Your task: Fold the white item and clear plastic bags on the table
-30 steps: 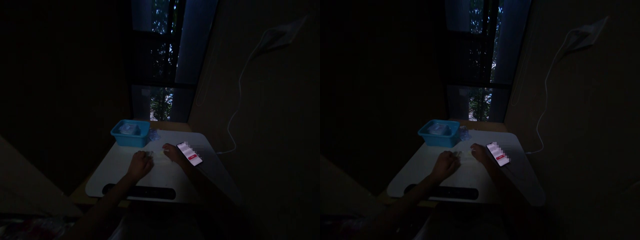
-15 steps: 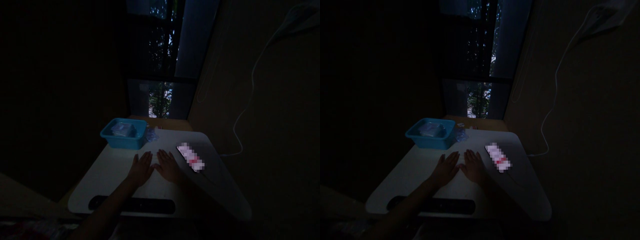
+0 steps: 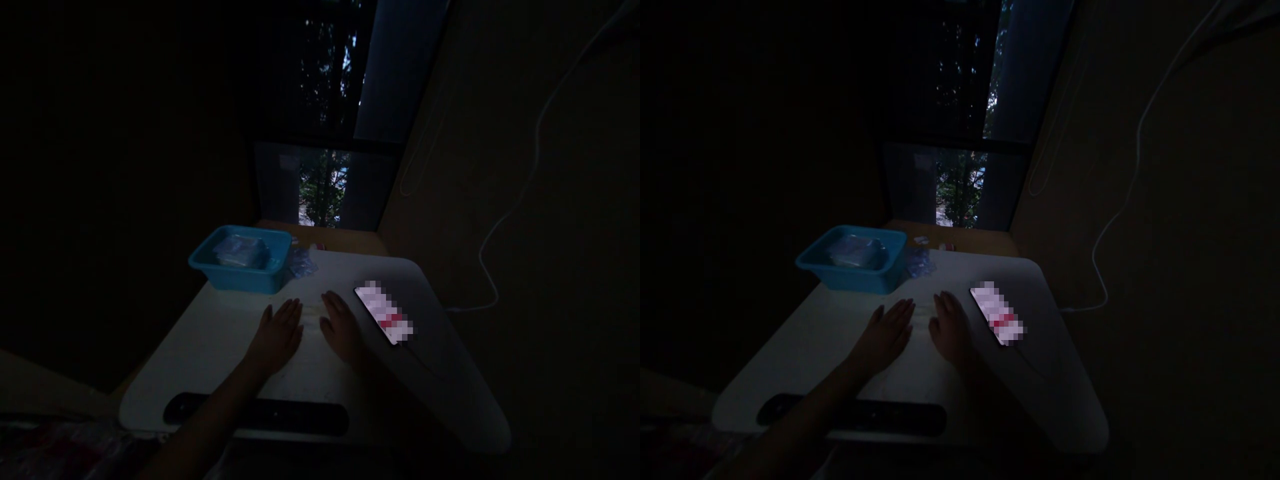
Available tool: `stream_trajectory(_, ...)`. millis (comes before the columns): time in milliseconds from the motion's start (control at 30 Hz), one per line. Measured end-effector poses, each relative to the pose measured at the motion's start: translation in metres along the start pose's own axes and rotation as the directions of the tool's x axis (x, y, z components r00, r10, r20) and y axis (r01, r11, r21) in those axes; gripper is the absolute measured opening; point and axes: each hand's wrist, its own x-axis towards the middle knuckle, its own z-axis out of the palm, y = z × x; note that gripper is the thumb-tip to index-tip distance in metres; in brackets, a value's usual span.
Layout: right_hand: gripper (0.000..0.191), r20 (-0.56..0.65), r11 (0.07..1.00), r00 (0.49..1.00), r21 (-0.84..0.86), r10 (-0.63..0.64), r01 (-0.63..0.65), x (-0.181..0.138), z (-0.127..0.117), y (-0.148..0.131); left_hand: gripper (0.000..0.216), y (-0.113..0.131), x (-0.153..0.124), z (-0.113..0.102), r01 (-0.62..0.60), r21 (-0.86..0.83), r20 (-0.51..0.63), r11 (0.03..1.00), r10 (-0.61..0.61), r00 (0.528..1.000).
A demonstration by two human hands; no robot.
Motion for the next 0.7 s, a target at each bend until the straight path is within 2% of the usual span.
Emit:
stream_trajectory(133,0.055,-0.106,0.979,0.986,0.169,0.129,-0.110,0.001,0.003,0.006,0.046,0.001,0.000,0.000,0.005,-0.008,-0.009,1.000,-0.005,1.000)
stream_trajectory(333,0.054,-0.228,0.882,0.959,0.469,0.166,-0.041,0.002,0.010,0.016,0.046,-0.001,-0.001,0.002,-0.009,0.018,-0.021,1.000,0.010,1.000)
stream_trajectory(467,0.050,-0.291,0.893,0.937,0.447,0.194,-0.046,0.002,0.013,0.018,0.046,0.000,-0.002,-0.002,-0.020,0.039,-0.056,0.999,0.023,0.998)
stream_trajectory(633,0.051,-0.308,0.921,0.936,0.387,0.173,-0.042,0.001,0.012,0.014,0.044,0.005,-0.004,-0.012,-0.256,0.048,-0.077,0.965,0.259,0.963)
stream_trajectory(700,0.051,-0.306,0.915,0.934,0.400,0.183,-0.049,0.001,0.011,0.013,0.043,0.006,-0.004,-0.013,-0.297,0.039,-0.059,0.954,0.299,0.953)
